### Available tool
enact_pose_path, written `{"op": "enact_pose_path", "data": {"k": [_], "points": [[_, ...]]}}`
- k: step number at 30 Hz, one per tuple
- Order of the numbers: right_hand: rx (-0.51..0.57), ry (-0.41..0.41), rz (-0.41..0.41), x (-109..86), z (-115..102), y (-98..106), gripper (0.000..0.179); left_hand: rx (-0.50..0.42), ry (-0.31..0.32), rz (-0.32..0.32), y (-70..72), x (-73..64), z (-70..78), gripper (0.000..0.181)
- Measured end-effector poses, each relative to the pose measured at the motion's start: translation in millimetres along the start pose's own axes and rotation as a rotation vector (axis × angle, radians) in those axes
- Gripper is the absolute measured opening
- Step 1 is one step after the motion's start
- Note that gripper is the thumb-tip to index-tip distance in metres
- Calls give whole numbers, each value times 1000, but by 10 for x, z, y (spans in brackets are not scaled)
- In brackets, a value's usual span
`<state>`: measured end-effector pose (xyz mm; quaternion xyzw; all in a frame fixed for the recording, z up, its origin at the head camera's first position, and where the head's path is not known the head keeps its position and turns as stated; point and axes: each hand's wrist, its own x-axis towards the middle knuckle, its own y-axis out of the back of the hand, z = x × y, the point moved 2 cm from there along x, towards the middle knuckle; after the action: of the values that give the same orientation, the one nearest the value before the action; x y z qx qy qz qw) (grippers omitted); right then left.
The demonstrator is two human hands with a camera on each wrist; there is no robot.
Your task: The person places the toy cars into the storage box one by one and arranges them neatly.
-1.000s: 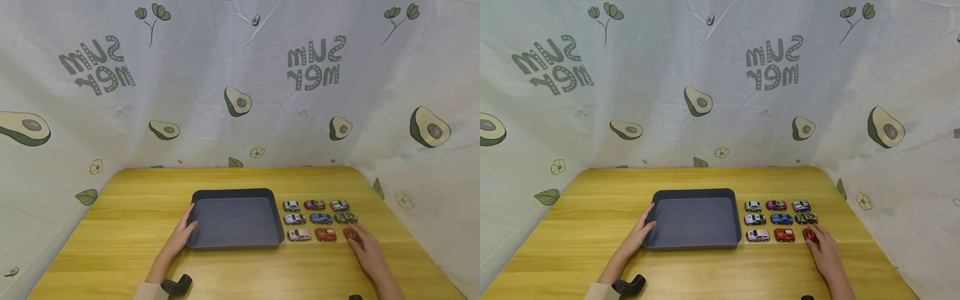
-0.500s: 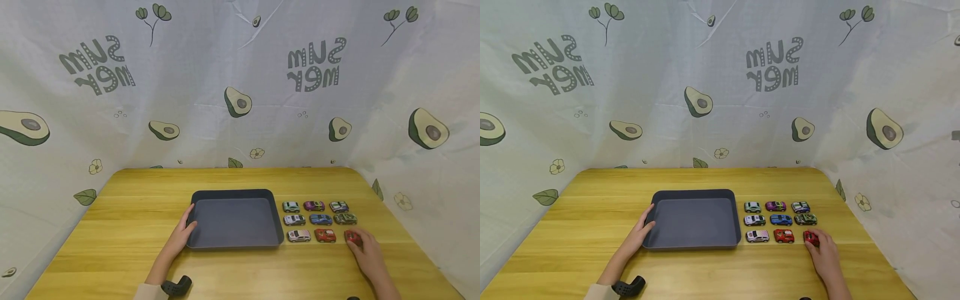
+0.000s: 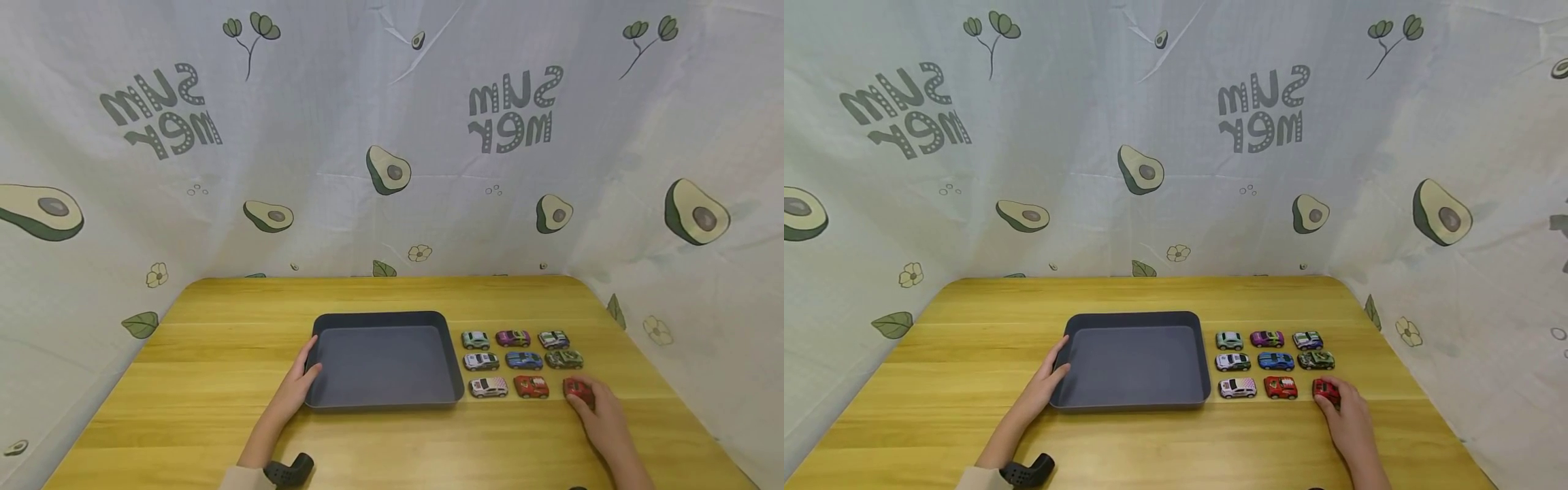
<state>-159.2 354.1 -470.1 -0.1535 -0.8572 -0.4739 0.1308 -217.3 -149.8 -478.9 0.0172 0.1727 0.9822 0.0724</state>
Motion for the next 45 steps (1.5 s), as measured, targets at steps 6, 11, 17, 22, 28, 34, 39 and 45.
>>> {"op": "enact_pose_path", "data": {"k": [6,11,17,22,28,34,39,45], "points": [[-10,2,47,18,-10,5,33,-7,3,4,12,6,7,58],[21,-10,40,16,-28,25,35,-11,4,-3,10,8,19,58],[79,-10,30,28,-54,33,36,-13,4,-1,6,-2,16,57],[101,-27,14,37,-69,32,36,-6,1,3,4,-3,17,58],[88,-36,6,43,-89,50,38,-8,8,3,9,7,7,57],[111,-22,21,39,-109,53,37,-11,10,4,8,8,9,58],[78,-3,62,39,-153,60,35,-23,2,0,6,8,1,57],[46,-52,55,21,-224,55,38,-19,-5,3,5,8,-4,57]]}}
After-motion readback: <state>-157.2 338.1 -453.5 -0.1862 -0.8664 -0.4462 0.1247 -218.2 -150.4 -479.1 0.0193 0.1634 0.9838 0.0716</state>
